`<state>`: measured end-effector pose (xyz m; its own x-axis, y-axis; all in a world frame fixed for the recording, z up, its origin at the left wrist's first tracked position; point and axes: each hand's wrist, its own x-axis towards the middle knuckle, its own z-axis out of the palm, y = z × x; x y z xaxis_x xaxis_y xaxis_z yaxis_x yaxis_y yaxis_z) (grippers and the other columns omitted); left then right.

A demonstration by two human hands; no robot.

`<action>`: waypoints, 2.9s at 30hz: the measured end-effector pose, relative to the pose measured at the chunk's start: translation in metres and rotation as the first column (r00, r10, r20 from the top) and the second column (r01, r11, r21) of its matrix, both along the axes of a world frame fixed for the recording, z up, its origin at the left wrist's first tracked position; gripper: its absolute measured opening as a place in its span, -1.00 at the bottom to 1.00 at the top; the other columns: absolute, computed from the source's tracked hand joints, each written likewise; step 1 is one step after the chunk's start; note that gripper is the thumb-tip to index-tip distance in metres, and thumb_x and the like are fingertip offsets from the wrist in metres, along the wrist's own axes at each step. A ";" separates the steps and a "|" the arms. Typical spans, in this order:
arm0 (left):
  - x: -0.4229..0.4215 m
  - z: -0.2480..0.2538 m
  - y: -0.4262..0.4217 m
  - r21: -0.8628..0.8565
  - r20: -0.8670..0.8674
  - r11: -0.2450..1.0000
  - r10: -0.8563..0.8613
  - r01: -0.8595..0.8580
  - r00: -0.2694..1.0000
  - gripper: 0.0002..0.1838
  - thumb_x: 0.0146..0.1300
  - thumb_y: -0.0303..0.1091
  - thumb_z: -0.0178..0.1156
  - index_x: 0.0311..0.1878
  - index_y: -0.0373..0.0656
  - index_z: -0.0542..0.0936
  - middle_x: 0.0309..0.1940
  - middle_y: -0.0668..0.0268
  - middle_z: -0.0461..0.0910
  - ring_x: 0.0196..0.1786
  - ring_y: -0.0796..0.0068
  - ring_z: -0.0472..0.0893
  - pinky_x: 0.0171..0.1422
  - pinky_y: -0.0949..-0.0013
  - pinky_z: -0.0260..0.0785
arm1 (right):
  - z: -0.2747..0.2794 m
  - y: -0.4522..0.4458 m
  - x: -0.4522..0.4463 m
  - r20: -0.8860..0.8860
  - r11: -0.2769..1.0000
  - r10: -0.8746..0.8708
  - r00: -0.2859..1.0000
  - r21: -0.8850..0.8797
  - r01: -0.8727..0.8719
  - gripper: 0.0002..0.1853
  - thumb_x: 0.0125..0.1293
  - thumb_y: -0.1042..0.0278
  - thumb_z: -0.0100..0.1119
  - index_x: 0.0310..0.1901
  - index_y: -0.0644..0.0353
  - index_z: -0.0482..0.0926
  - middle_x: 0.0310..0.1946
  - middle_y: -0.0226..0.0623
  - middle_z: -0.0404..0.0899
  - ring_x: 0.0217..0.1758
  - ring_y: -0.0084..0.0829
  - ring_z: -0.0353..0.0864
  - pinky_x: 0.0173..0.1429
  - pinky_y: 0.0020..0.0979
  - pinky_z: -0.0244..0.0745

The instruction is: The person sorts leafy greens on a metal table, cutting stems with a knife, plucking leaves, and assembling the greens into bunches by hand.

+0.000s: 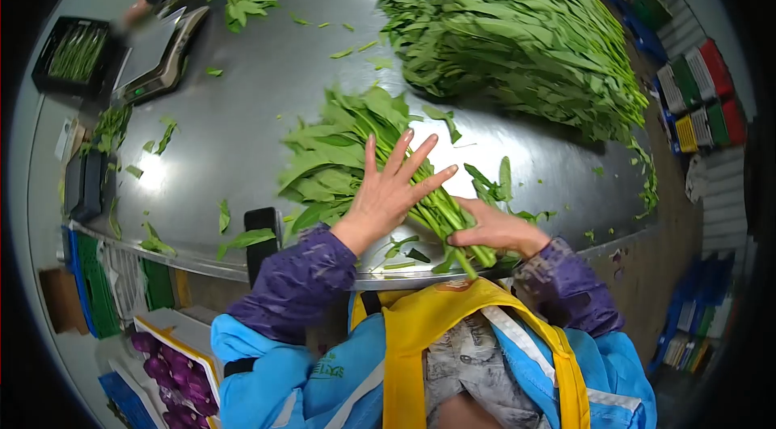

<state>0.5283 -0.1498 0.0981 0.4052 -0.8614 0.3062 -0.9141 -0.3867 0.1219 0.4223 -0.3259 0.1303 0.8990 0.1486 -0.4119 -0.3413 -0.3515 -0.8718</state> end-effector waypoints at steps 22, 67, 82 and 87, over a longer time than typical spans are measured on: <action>0.032 0.059 -0.057 0.075 -0.995 0.903 0.039 -0.423 -0.093 -0.67 -0.14 -0.48 0.27 -0.23 -0.30 0.48 -0.41 0.34 0.48 -0.39 0.54 0.47 -0.31 0.48 0.35 | -0.048 -0.089 -0.059 0.664 0.770 -0.302 0.685 -0.254 0.585 -0.66 -0.04 0.55 0.08 -0.14 0.17 0.47 -0.33 -0.18 0.39 -0.36 -0.20 0.49 -0.31 -0.30 0.45; 0.028 0.114 -0.094 -0.119 -0.940 0.950 -0.014 -0.290 0.340 -0.55 -0.12 -0.37 0.38 -0.14 -0.26 0.45 -0.39 0.32 0.53 -0.33 0.49 0.53 -0.23 0.40 0.40 | 0.019 -0.110 -0.016 0.403 0.942 -0.107 0.909 -0.252 0.223 0.09 -0.09 0.02 0.37 0.35 0.23 -0.15 0.31 0.14 -0.01 0.39 -0.06 0.03 0.42 -0.28 -0.07; 0.046 0.042 -0.034 0.088 -0.928 0.886 -0.093 -0.455 -0.361 0.11 0.04 0.03 0.27 0.39 0.19 -0.40 0.37 0.11 -0.05 0.36 0.20 0.09 0.37 0.13 -0.01 | -0.009 -0.038 0.019 -0.147 0.408 -0.416 0.897 0.852 0.329 -0.19 0.00 0.29 0.33 0.24 0.26 0.09 0.07 -0.21 0.35 0.11 -0.38 0.39 0.20 -0.38 0.32; -0.019 0.053 -0.041 0.034 -0.997 0.958 0.013 -0.286 -0.075 0.20 -0.04 -0.34 0.36 0.38 -0.05 -0.45 0.31 0.09 0.05 0.31 0.25 0.17 0.36 0.25 0.03 | -0.014 -0.020 0.022 -0.003 0.493 -0.631 0.776 0.770 0.404 -0.25 0.01 0.36 0.35 0.21 0.27 0.15 0.03 -0.27 0.38 0.09 -0.44 0.37 0.20 -0.43 0.27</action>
